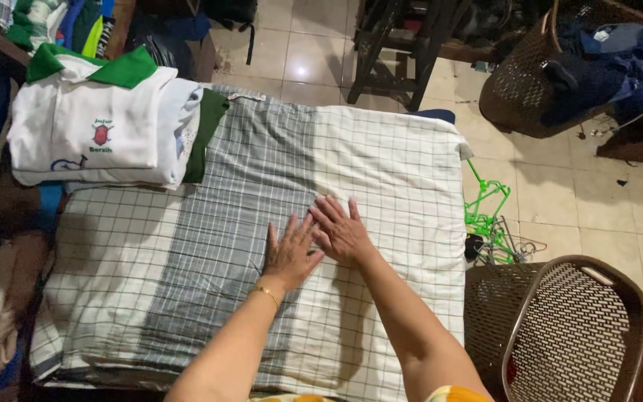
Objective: Organizing and folding various pieces of clothing into a wooden shelf.
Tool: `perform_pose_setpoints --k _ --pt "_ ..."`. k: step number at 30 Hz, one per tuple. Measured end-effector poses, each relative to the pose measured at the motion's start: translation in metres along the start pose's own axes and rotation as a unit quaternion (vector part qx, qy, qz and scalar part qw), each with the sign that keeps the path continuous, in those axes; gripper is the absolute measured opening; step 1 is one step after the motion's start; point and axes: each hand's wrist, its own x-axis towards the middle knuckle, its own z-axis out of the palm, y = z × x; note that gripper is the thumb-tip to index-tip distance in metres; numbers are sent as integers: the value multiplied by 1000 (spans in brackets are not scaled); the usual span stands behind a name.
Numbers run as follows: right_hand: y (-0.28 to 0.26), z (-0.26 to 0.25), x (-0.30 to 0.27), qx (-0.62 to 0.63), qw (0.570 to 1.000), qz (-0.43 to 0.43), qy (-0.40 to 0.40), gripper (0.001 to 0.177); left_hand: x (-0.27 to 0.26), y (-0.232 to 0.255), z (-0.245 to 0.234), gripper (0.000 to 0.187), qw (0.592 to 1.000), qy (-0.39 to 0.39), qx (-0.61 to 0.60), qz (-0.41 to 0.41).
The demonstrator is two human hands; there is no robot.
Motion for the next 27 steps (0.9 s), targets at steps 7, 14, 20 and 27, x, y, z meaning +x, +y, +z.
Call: perform_pose_setpoints --k 7,14,20,27 --pt "168 4 -17 -82 978 179 74 71 -15 -30 18 71 976 121 -86 161" --pt "157 -19 -16 -65 938 319 115 74 -46 -53 27 66 975 127 -105 149" --pt "-54 3 -46 27 982 -187 14 60 -91 -79 20 71 985 157 -43 53" --pt "29 36 2 -42 996 72 36 66 -125 -120 53 73 983 178 -48 3"
